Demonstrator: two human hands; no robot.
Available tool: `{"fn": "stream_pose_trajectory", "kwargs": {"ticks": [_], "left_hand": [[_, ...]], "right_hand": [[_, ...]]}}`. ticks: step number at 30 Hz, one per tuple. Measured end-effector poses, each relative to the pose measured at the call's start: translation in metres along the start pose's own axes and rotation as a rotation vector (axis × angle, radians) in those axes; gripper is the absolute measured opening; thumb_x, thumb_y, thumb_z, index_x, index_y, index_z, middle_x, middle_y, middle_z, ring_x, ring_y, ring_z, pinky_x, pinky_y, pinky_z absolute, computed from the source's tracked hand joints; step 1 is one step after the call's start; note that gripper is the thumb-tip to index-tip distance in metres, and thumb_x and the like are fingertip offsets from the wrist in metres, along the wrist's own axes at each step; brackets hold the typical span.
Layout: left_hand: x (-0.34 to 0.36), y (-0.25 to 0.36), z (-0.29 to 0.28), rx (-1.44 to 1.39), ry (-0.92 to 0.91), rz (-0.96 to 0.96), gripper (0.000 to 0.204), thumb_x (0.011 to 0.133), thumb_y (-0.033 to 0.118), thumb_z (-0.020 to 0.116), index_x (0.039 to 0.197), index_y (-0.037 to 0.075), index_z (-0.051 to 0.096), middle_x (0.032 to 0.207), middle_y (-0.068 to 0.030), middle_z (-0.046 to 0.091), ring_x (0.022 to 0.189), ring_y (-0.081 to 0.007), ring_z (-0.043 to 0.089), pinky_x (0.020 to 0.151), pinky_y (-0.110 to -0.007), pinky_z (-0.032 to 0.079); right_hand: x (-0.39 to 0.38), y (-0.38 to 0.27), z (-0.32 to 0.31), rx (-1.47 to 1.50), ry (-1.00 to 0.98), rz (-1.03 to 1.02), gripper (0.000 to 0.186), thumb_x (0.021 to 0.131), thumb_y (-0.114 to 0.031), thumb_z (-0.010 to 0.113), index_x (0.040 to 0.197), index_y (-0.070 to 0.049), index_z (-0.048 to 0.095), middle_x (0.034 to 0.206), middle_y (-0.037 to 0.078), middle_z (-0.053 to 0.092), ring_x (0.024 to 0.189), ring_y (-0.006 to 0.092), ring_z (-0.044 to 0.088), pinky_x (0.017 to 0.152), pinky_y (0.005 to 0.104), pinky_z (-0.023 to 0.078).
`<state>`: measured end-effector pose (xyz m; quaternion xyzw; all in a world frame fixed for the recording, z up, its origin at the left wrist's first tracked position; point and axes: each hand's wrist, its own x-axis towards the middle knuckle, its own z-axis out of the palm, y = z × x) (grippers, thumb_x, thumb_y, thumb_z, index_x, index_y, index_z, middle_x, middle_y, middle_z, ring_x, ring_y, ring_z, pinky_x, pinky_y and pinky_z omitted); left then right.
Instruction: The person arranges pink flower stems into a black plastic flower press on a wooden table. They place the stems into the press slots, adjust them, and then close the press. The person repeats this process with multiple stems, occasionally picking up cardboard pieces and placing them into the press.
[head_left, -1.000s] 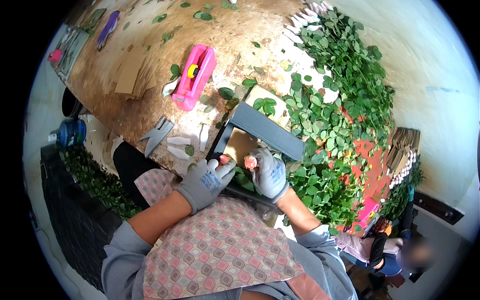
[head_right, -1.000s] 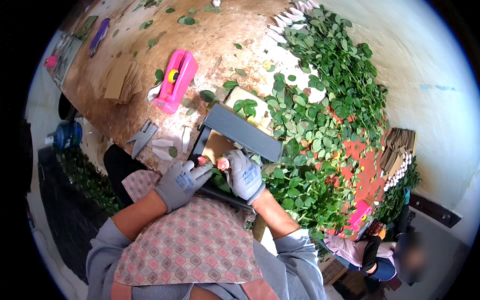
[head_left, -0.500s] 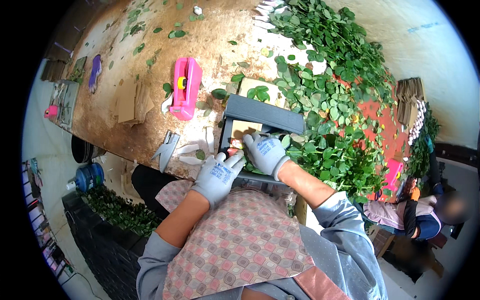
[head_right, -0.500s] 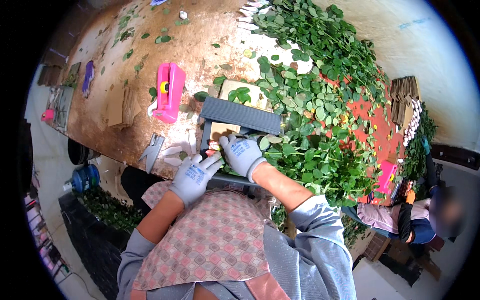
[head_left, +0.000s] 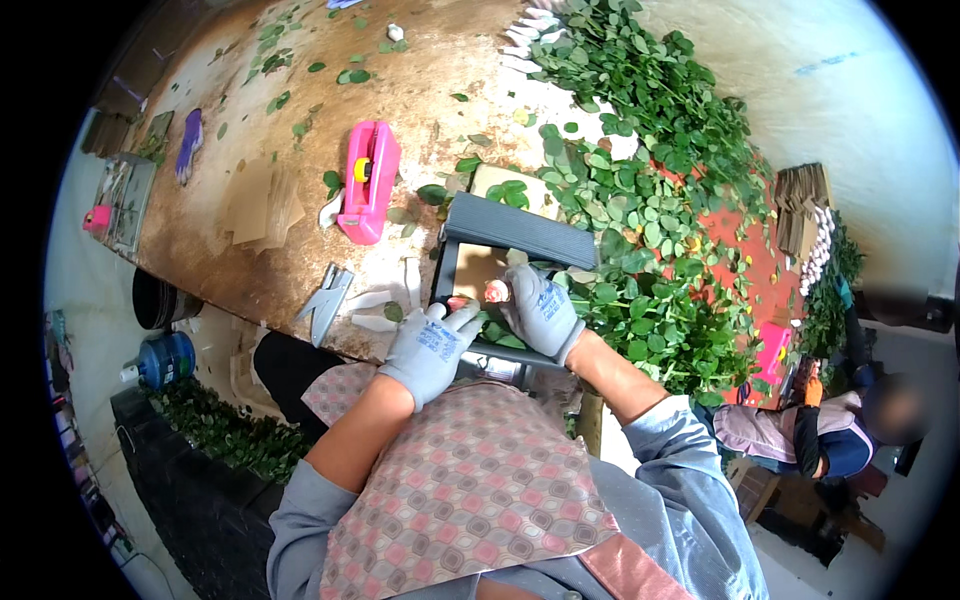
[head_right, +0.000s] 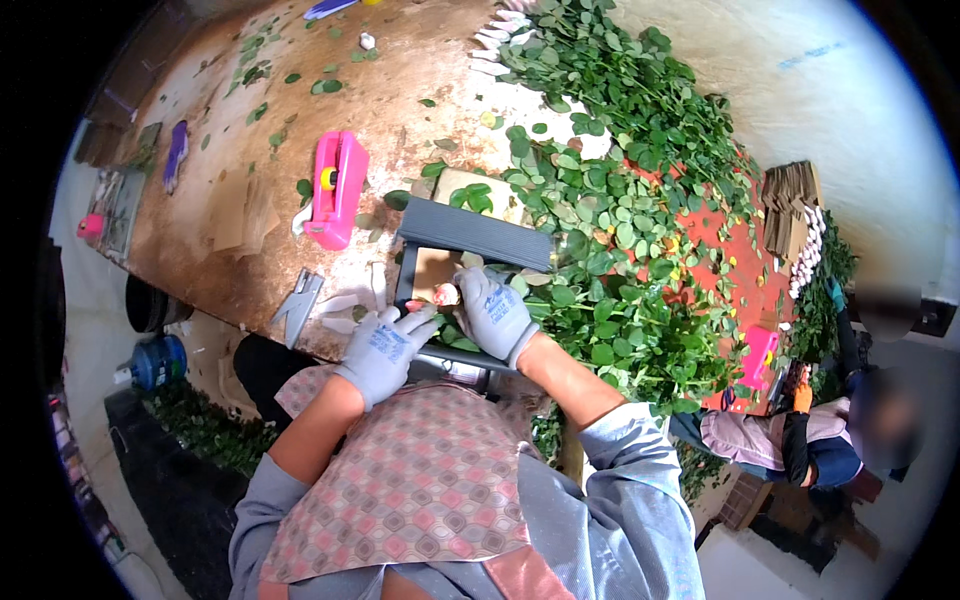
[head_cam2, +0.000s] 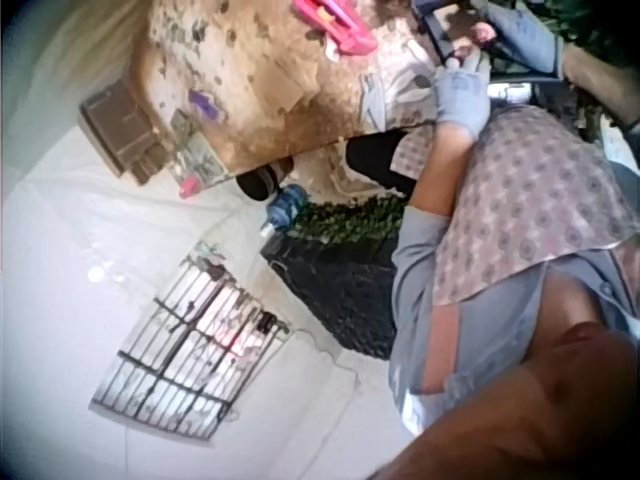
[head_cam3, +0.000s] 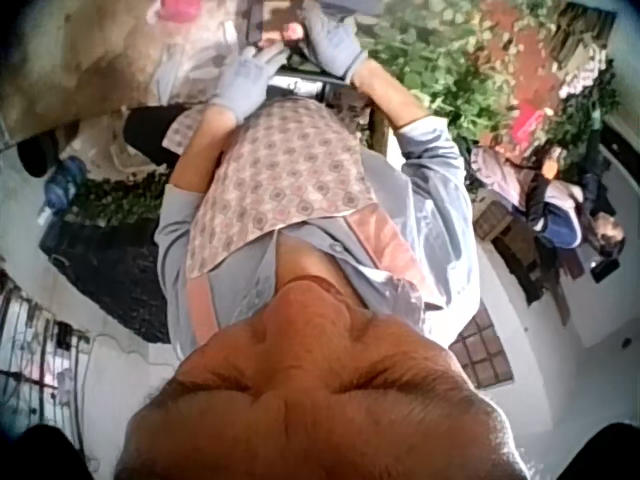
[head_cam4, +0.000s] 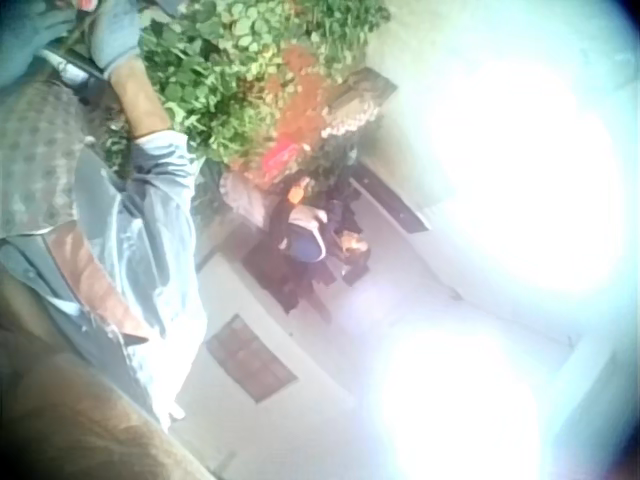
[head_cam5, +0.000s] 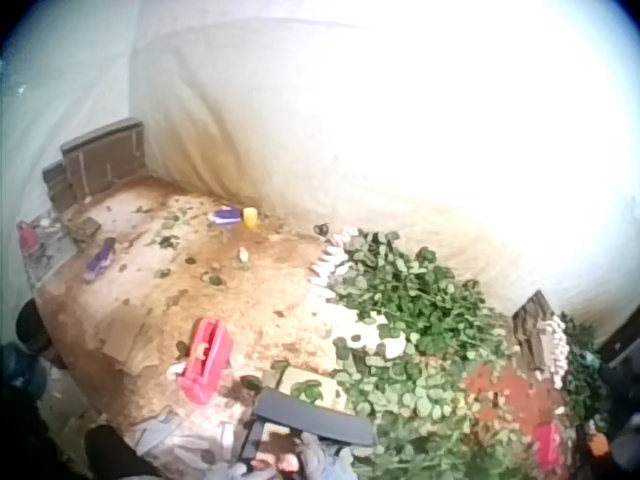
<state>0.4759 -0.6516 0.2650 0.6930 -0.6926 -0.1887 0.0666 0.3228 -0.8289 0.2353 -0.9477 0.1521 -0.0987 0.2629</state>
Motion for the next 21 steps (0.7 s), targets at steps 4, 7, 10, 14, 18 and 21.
{"fn": "stream_pose_trajectory", "kwargs": {"ticks": [4,7,10,14,18,21], "left_hand": [[0.0,0.0,-0.002,0.029,-0.024,0.004,0.048,0.084,0.012,0.062,0.132,0.014,0.063,0.14,-0.0024,0.058,0.108,-0.0258,0.056,0.089,-0.043,0.046],[0.002,0.0,-0.003,0.019,-0.035,0.009,0.048,0.084,0.012,0.062,0.132,0.014,0.064,0.14,-0.0025,0.058,0.108,-0.0254,0.057,0.089,-0.042,0.046],[0.002,-0.001,0.0,0.031,-0.011,0.015,0.047,0.084,0.012,0.063,0.131,0.014,0.064,0.14,-0.0024,0.058,0.108,-0.0254,0.057,0.09,-0.042,0.045],[0.0,-0.001,-0.002,0.078,0.033,0.046,0.046,0.084,0.01,0.058,0.13,0.013,0.065,0.142,-0.0027,0.058,0.102,-0.0238,0.059,0.088,-0.039,0.048],[0.0,0.0,-0.003,0.043,-0.03,0.017,0.049,0.083,0.01,0.063,0.132,0.014,0.064,0.144,-0.0026,0.057,0.111,-0.0245,0.057,0.092,-0.041,0.045],[0.001,0.002,-0.005,0.004,-0.02,0.014,0.05,0.082,0.009,0.063,0.131,0.014,0.064,0.143,-0.0021,0.057,0.113,-0.025,0.057,0.094,-0.042,0.045]], "right_hand": [[-0.008,0.002,-0.008,0.093,0.034,0.029,0.04,0.083,-0.01,0.07,0.117,-0.003,0.05,0.106,0.02,0.059,0.093,0.0405,0.064,0.077,0.0461,0.053],[-0.009,0.003,-0.009,0.13,0.064,0.018,0.036,0.084,-0.01,0.069,0.114,-0.005,0.051,0.106,0.02,0.059,0.094,0.0406,0.063,0.077,0.0463,0.052],[-0.009,0.003,-0.006,0.138,0.066,0.022,0.034,0.084,-0.009,0.069,0.112,-0.006,0.051,0.105,0.019,0.059,0.094,0.0399,0.062,0.077,0.0464,0.052],[-0.009,0.001,-0.007,0.145,0.067,0.009,0.034,0.084,-0.01,0.069,0.113,-0.006,0.051,0.105,0.019,0.059,0.094,0.0395,0.062,0.077,0.0461,0.052],[-0.011,0.002,-0.005,0.082,0.072,0.004,0.034,0.086,-0.014,0.069,0.115,-0.006,0.052,0.106,0.018,0.06,0.091,0.0369,0.064,0.075,0.0449,0.053],[-0.01,-0.008,-0.023,-0.087,-0.001,0.035,0.036,0.088,-0.018,0.067,0.119,-0.006,0.053,0.106,0.017,0.061,0.088,0.0334,0.066,0.072,0.0433,0.054]]}}
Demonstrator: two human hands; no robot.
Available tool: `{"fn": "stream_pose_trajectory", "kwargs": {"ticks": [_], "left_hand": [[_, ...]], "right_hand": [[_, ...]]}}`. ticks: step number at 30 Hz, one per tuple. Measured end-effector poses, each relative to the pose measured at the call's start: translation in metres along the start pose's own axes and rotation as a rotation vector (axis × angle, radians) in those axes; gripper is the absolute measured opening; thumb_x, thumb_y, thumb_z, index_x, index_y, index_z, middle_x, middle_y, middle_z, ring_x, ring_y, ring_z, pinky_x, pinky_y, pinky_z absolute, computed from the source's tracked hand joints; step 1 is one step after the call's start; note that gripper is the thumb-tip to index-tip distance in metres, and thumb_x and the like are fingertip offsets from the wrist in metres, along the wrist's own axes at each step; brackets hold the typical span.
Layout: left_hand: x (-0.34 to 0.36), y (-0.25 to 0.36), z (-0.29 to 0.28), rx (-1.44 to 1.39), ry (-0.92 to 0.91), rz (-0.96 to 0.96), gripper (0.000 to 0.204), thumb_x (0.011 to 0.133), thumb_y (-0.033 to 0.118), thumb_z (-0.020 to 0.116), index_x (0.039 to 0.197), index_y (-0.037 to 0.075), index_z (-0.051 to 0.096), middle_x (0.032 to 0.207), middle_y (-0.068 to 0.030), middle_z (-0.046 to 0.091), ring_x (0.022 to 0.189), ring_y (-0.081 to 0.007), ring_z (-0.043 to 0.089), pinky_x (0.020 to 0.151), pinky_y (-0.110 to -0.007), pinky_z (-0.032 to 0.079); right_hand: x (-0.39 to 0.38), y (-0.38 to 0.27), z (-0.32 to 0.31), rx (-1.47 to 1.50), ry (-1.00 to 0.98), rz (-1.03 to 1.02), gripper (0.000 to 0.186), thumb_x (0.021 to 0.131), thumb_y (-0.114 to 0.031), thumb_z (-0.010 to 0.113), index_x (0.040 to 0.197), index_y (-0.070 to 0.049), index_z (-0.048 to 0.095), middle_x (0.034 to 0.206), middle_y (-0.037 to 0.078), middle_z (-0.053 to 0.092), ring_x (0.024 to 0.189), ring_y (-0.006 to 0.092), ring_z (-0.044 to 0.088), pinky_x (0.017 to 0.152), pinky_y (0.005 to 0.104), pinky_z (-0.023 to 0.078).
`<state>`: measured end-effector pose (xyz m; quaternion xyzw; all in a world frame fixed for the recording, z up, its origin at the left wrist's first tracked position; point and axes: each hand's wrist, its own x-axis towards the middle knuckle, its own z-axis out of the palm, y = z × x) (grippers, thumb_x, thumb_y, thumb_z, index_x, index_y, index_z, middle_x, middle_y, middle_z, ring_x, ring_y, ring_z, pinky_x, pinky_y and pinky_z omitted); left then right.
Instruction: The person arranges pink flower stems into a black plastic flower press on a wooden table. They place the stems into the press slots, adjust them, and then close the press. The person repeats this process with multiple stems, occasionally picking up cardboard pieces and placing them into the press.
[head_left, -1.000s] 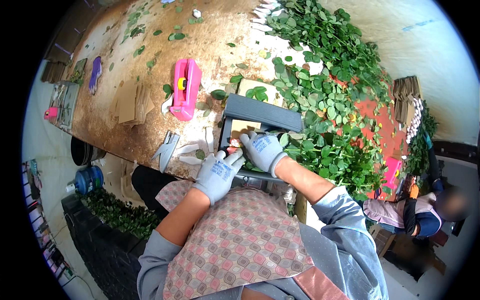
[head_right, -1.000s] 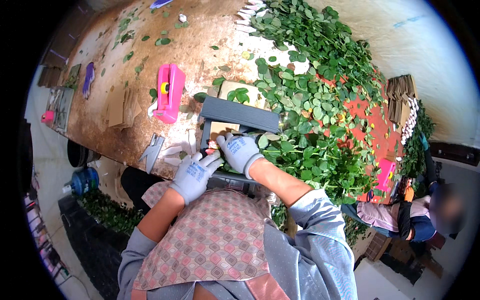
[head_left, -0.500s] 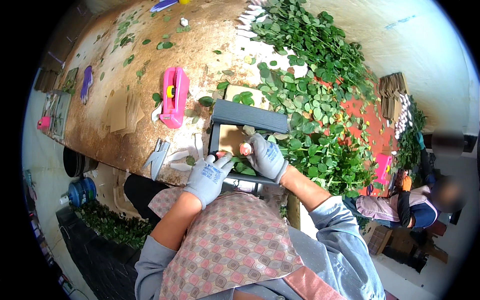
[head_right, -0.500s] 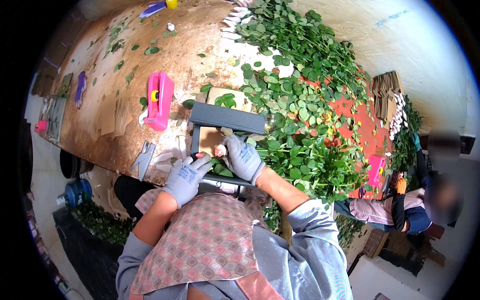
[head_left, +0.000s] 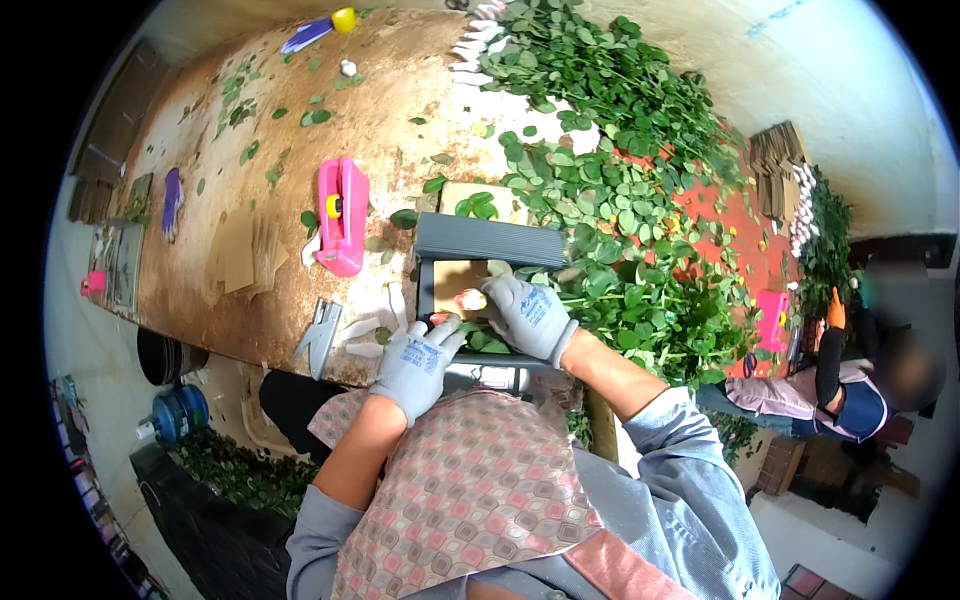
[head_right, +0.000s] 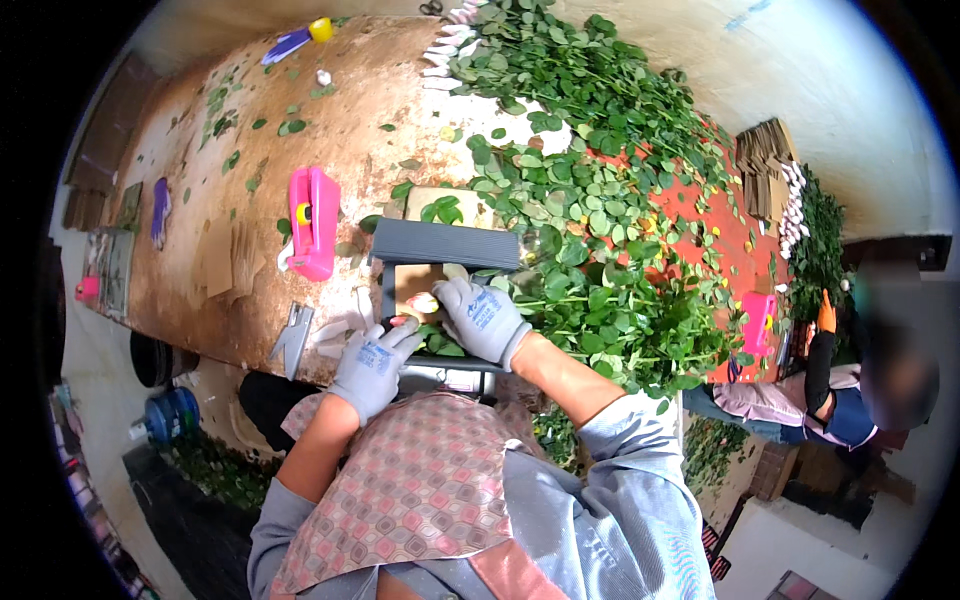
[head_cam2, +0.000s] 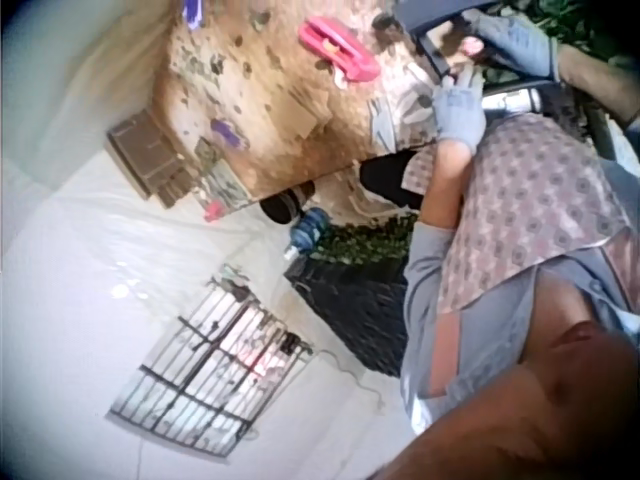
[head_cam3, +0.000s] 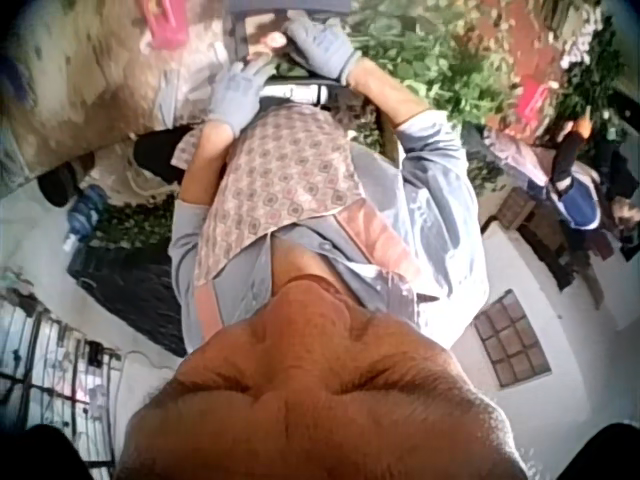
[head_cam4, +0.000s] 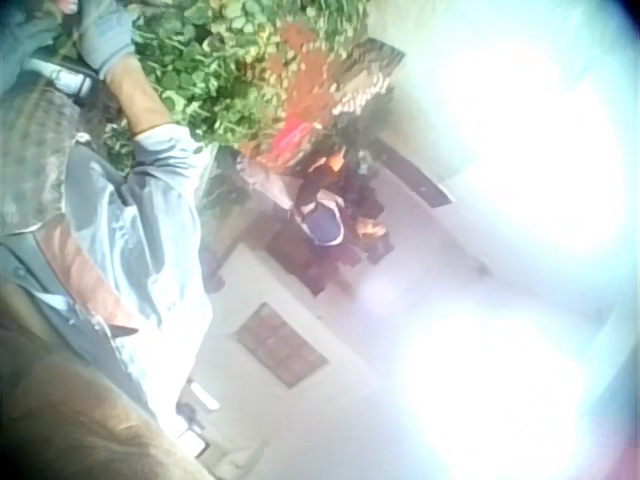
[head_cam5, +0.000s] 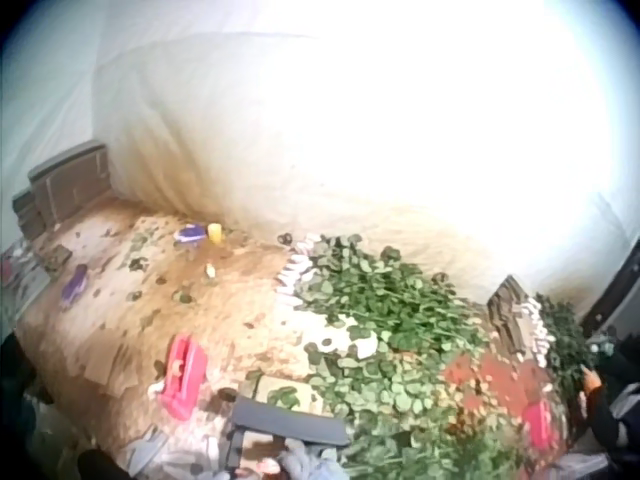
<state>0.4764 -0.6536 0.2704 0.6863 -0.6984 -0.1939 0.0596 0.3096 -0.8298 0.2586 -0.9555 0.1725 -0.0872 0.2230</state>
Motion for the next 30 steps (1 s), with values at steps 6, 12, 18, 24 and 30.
{"fn": "stream_pose_trajectory", "kwargs": {"ticks": [6,12,18,24,30], "left_hand": [[0.003,0.004,-0.007,-0.054,-0.031,-0.021,0.051,0.077,0.006,0.065,0.128,0.012,0.065,0.142,-0.0063,0.058,0.114,-0.0291,0.059,0.096,-0.046,0.047],[0.002,0.004,-0.005,-0.076,0.013,0.043,0.052,0.076,-0.002,0.061,0.127,0.006,0.064,0.143,-0.0113,0.056,0.116,-0.0342,0.058,0.103,-0.043,0.045],[0.005,0.007,-0.006,-0.084,0.003,0.045,0.05,0.078,-0.006,0.057,0.126,0.004,0.065,0.142,-0.0137,0.058,0.12,-0.0353,0.057,0.105,-0.044,0.045],[0.003,0.008,-0.004,-0.054,0.001,0.03,0.047,0.08,-0.002,0.06,0.126,0.006,0.065,0.144,-0.0129,0.057,0.12,-0.0361,0.057,0.107,-0.044,0.044],[0.004,0.004,-0.003,-0.016,0.013,0.067,0.045,0.082,0.003,0.064,0.127,0.009,0.065,0.144,-0.0093,0.058,0.116,-0.0356,0.06,0.104,-0.044,0.046]], "right_hand": [[-0.02,-0.008,-0.155,-0.441,0.355,0.156,0.047,0.085,-0.014,0.064,0.131,-0.004,0.054,0.086,0.011,0.06,0.075,0.0279,0.063,0.064,0.0428,0.052],[-0.152,0.005,-0.363,-1.059,1.132,0.125,0.026,0.095,0.0,0.061,0.12,0.003,0.06,0.104,0.014,0.065,0.088,0.019,0.063,0.076,0.0292,0.051],[-0.189,-0.087,-0.417,-1.77,1.026,1.09,0.022,0.097,-0.006,0.06,0.119,0.0,0.061,0.106,0.011,0.067,0.08,0.0212,0.066,0.07,0.0306,0.055],[-0.266,-0.105,-0.396,-0.871,0.856,0.688,0.033,0.095,0.004,0.06,0.127,-0.002,0.065,0.112,0.011,0.072,0.1,0.0149,0.069,0.087,0.0285,0.056],[-0.267,-0.073,-0.414,-0.848,0.97,0.338,0.029,0.099,0.0,0.057,0.128,-0.001,0.058,0.115,0.012,0.065,0.096,0.0169,0.065,0.084,0.0294,0.053]]}}
